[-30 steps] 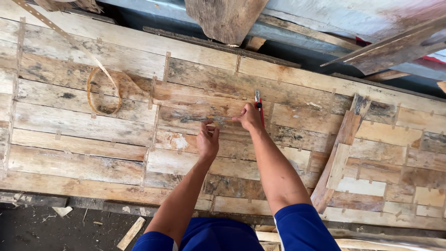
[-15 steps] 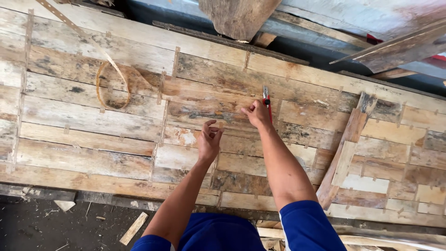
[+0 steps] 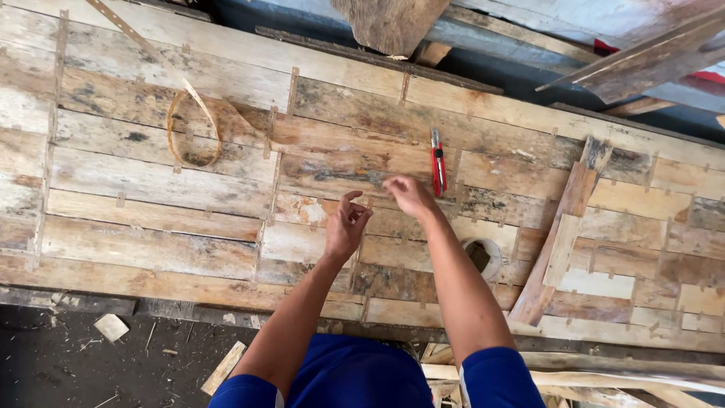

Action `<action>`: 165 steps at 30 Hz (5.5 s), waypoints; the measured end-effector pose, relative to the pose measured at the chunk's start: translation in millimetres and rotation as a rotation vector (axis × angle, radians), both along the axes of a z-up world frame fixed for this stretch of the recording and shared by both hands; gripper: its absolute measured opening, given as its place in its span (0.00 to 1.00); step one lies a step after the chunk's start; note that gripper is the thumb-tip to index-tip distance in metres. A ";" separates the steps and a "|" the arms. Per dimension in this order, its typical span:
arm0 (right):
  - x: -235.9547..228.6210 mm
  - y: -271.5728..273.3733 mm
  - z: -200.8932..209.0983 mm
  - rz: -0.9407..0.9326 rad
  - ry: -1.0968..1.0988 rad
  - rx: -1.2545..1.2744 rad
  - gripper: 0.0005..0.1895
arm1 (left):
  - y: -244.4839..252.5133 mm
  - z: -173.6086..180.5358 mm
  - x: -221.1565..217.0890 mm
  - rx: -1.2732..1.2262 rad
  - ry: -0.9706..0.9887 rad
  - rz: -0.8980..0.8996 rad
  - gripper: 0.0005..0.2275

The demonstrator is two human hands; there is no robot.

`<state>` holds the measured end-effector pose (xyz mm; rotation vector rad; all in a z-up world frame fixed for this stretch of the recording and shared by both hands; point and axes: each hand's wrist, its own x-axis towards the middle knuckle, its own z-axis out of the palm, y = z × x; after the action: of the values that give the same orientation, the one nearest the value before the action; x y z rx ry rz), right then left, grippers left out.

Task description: Fitting thin bamboo or wood strips into grooves on a wooden panel and trimming them with a utility knife.

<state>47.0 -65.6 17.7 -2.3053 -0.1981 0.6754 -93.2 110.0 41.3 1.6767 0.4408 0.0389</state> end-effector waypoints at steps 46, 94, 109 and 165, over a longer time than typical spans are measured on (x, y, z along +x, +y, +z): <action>-178.2 -240.4 16.5 -0.479 -0.010 0.493 0.06 | -256.1 2.0 -60.1 0.159 0.285 -0.180 0.11; -152.8 -270.9 -33.3 -0.494 -0.378 -0.020 0.23 | -315.8 4.5 -8.0 0.754 0.432 -0.467 0.11; -144.4 -266.4 -19.4 -0.621 -0.171 -0.077 0.32 | -319.2 -2.4 -11.7 0.887 0.396 -0.503 0.11; -179.0 -248.2 6.1 -0.500 -0.136 -0.074 0.32 | -295.2 20.2 -55.4 0.908 0.476 -0.619 0.11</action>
<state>-131.9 -313.8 23.9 -2.3387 0.3393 0.2747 -148.6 -185.2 61.5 2.6712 0.2340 -0.7252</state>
